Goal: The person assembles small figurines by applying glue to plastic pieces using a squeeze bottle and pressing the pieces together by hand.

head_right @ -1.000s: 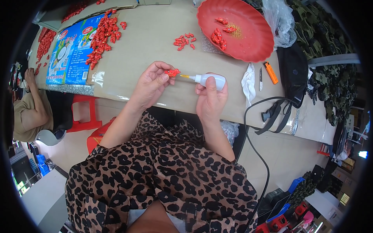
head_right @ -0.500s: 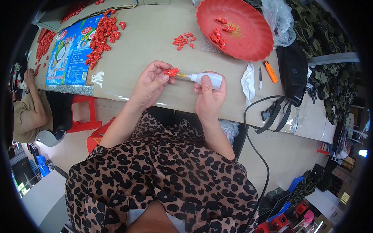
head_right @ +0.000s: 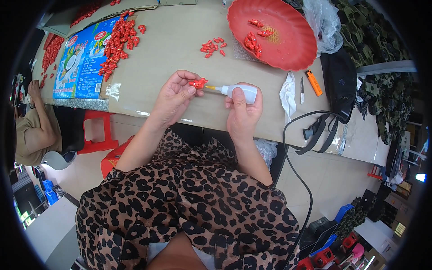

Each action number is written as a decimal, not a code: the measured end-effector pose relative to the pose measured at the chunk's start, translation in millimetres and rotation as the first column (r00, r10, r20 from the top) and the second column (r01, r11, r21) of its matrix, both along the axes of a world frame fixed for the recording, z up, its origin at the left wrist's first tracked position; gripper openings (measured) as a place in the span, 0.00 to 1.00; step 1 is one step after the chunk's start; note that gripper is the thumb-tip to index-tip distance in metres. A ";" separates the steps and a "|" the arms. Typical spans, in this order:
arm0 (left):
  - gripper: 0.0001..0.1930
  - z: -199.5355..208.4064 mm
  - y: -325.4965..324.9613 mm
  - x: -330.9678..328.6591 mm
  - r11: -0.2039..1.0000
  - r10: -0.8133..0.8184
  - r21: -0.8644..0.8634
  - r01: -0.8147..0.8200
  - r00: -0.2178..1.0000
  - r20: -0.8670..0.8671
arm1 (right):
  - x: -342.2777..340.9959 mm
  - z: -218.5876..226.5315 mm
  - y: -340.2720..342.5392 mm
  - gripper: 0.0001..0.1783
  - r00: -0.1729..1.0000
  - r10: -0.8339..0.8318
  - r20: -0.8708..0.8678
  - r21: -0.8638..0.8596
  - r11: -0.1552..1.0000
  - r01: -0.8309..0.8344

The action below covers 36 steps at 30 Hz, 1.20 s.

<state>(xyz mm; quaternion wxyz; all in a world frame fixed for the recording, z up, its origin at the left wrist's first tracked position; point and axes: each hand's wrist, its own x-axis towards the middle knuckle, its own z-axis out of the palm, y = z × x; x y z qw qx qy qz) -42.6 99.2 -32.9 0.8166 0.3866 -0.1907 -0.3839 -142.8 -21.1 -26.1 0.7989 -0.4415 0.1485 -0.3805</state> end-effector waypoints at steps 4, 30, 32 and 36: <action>0.11 -0.8 -0.3 -0.4 1.000 0.004 -0.015 -0.004 1.000 -0.006 | -0.5 -0.6 -0.8 0.09 1.000 0.001 -0.004 -0.006 1.000 -0.001; 0.10 3.2 -1.9 -3.1 0.999 0.040 0.021 -0.041 0.998 0.042 | -2.6 6.8 4.7 0.12 0.999 -0.031 -0.027 -0.200 0.979 0.025; 0.10 3.1 -1.7 -3.0 0.999 0.036 0.024 -0.037 0.998 0.044 | -3.1 6.7 4.1 0.12 0.999 -0.038 -0.029 -0.241 0.970 0.030; 0.10 2.7 -1.2 -2.7 0.999 0.033 0.033 -0.035 0.999 0.041 | -4.1 7.4 4.0 0.12 0.999 -0.031 -0.045 -0.241 0.970 0.019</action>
